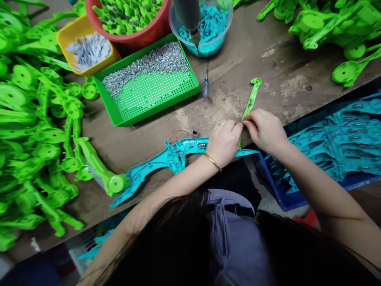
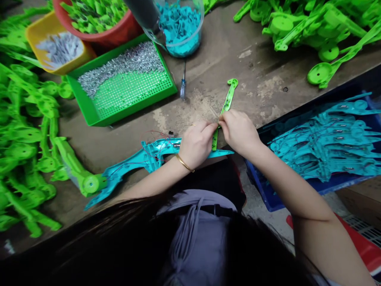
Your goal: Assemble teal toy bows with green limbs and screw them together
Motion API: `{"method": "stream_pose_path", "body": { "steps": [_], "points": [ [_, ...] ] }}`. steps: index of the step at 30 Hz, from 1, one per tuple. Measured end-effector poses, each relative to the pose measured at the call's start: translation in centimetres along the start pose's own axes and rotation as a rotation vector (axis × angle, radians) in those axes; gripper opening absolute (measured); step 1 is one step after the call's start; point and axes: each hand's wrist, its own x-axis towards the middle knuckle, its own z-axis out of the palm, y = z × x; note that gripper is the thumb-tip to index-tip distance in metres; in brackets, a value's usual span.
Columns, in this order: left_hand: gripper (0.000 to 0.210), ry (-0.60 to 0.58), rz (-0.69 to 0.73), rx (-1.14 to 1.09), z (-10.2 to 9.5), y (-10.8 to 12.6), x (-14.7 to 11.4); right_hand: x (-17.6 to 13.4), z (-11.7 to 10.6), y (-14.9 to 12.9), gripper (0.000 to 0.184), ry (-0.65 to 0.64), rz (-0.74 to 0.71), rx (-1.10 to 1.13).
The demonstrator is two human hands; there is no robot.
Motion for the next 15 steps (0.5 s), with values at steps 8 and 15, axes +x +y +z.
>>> {"method": "stream_pose_path", "body": {
  "steps": [8, 15],
  "points": [
    [0.035, 0.036, 0.041, 0.012, 0.1, -0.3, -0.1, -2.3, -1.2, -0.8, 0.03, -0.052, -0.06, -0.102],
    [0.031, 0.083, 0.064, 0.016, 0.3, -0.3, -0.2, -1.8, -1.2, 1.5, 0.017, 0.154, 0.081, 0.18]
  ]
}}
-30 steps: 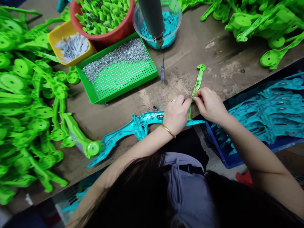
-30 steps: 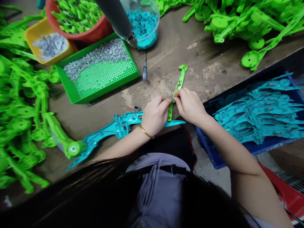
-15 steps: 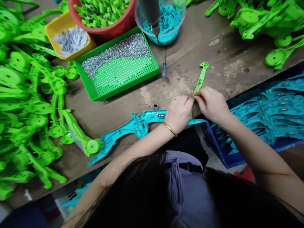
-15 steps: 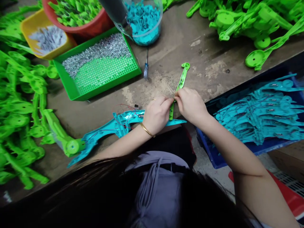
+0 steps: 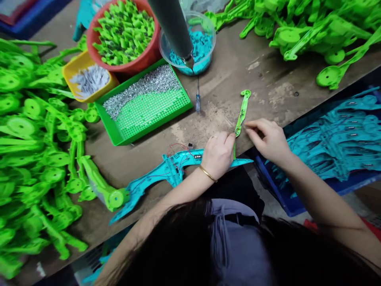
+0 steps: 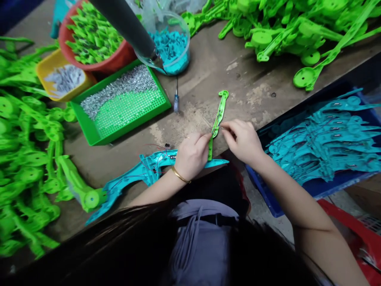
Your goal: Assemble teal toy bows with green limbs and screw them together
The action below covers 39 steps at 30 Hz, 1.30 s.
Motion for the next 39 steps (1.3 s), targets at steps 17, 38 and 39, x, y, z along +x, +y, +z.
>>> {"method": "stream_pose_path", "body": {
  "steps": [17, 38, 39],
  "points": [
    [0.022, 0.023, 0.083, 0.049, -0.4, 0.0, 0.2, 2.8, 1.3, 0.7, 0.018, 0.014, -0.042, -0.065],
    [0.026, 0.038, 0.201, -0.002, -0.7, -1.6, -0.5, 2.3, -0.3, 2.3, 0.024, -0.029, -0.46, -0.307],
    [0.026, 0.032, 0.203, -0.004, -0.7, -1.6, -0.5, 2.3, -0.2, 2.2, 0.022, -0.031, -0.434, -0.3]
  ]
}}
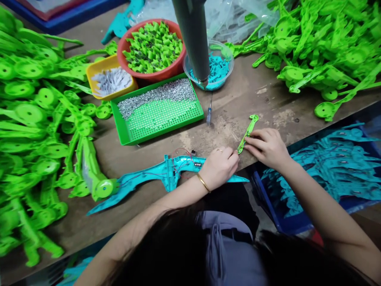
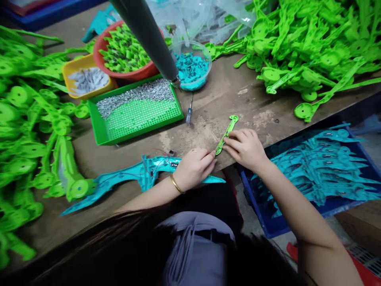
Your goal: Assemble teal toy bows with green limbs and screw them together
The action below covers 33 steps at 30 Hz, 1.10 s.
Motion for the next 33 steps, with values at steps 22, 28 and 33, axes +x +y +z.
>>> {"method": "stream_pose_path", "body": {
  "steps": [22, 28, 33],
  "points": [
    [0.024, -0.011, -0.02, -0.016, -0.4, 0.1, 0.1, -0.2, 0.4, -1.4, 0.01, 0.073, 0.17, 0.068],
    [0.024, -0.026, -0.022, -0.025, -0.3, 0.0, 0.1, 0.1, 0.6, -1.1, 0.016, 0.106, 0.151, 0.023],
    [0.024, -0.052, -0.018, -0.047, -0.4, 0.0, 0.1, 0.5, 0.0, -0.5, 0.017, 0.007, 0.108, 0.034]
  ]
}}
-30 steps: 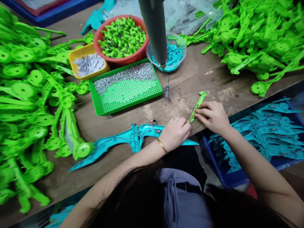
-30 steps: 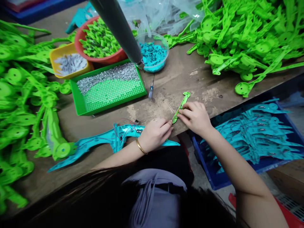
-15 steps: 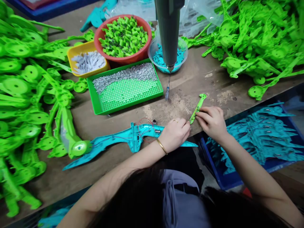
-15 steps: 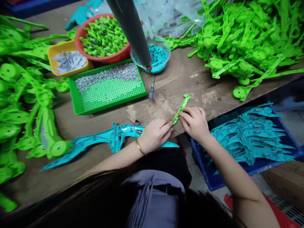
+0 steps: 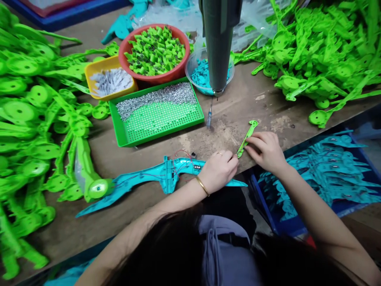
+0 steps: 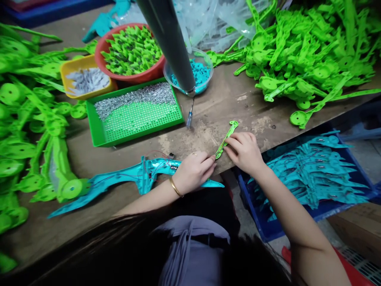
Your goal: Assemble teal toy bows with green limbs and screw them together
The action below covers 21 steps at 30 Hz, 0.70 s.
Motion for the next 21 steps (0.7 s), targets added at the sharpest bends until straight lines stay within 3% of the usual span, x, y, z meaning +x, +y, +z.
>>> {"method": "stream_pose_path", "body": {
  "steps": [5, 9, 21],
  "points": [
    [0.024, -0.054, -0.014, -0.01, -0.1, 0.0, 0.0, 1.1, -0.3, 0.3, 0.015, -0.111, -0.066, 0.031],
    [0.026, -0.073, -0.042, -0.033, -0.2, 0.0, 0.0, 1.4, 0.0, 0.5, 0.019, -0.116, 0.015, 0.159],
    [0.026, -0.078, -0.037, -0.048, -0.2, 0.0, 0.1, 0.3, -0.1, 1.5, 0.018, -0.099, -0.124, 0.111]
  ]
}}
